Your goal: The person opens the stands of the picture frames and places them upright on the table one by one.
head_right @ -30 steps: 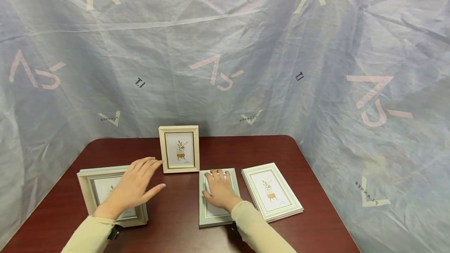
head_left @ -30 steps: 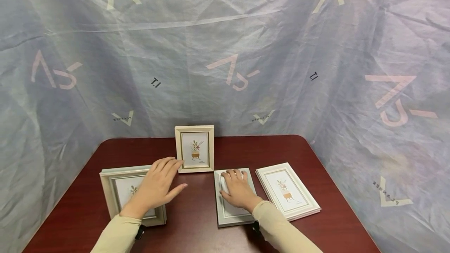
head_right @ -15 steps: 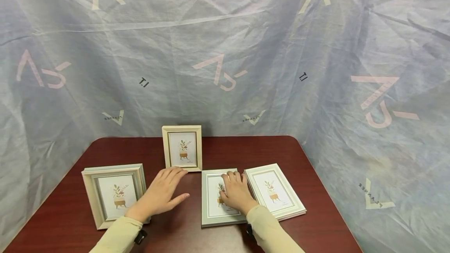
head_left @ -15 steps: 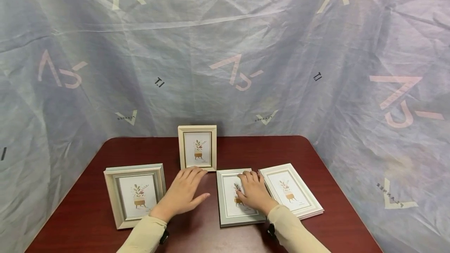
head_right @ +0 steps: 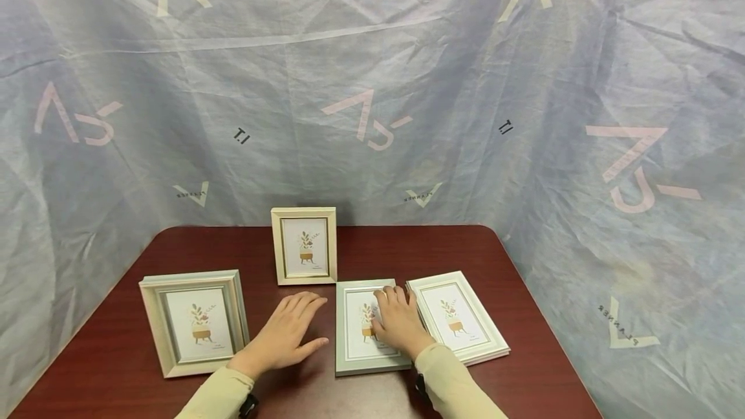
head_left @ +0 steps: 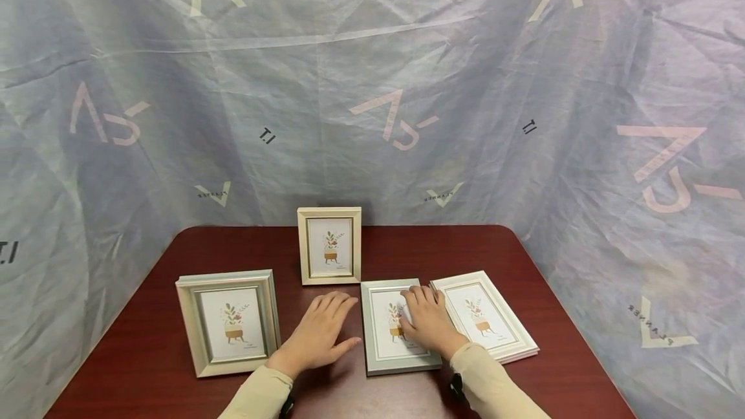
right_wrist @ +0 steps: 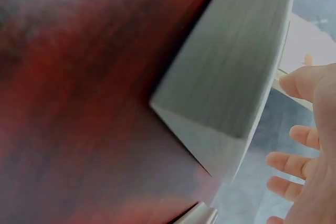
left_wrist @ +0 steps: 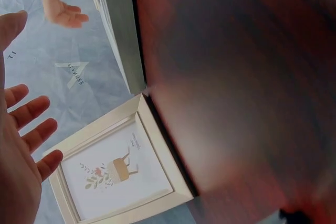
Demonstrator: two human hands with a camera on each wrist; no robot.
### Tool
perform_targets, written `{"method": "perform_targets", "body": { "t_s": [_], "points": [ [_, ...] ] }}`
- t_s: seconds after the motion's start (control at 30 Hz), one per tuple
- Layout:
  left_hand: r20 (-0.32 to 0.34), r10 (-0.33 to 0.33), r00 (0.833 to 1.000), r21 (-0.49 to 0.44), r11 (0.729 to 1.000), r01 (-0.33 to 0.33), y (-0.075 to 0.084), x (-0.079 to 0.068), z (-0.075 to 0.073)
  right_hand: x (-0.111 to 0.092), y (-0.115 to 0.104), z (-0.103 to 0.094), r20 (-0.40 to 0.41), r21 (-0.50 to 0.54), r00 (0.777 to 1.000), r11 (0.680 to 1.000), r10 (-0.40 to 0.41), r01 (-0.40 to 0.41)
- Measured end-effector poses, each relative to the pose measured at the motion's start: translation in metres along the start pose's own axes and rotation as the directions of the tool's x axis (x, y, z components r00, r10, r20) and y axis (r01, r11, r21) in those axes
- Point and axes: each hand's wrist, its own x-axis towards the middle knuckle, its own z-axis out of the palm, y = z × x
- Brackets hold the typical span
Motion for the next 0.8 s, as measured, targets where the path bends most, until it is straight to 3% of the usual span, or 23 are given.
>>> {"method": "perform_targets", "body": {
  "t_s": [0.37,0.8],
  "points": [
    [0.065,-0.091,0.994,-0.062,0.993,0.095,0.006,0.005,0.016,0.026,0.013,0.008,0.028,0.031,0.999,0.999,-0.030,0.029],
    [0.142,-0.215,0.966,-0.071,0.971,0.227,0.010,0.011,0.030,0.047,0.021,0.011,0.200,-0.021,0.980,1.000,-0.001,0.005]
  ]
}}
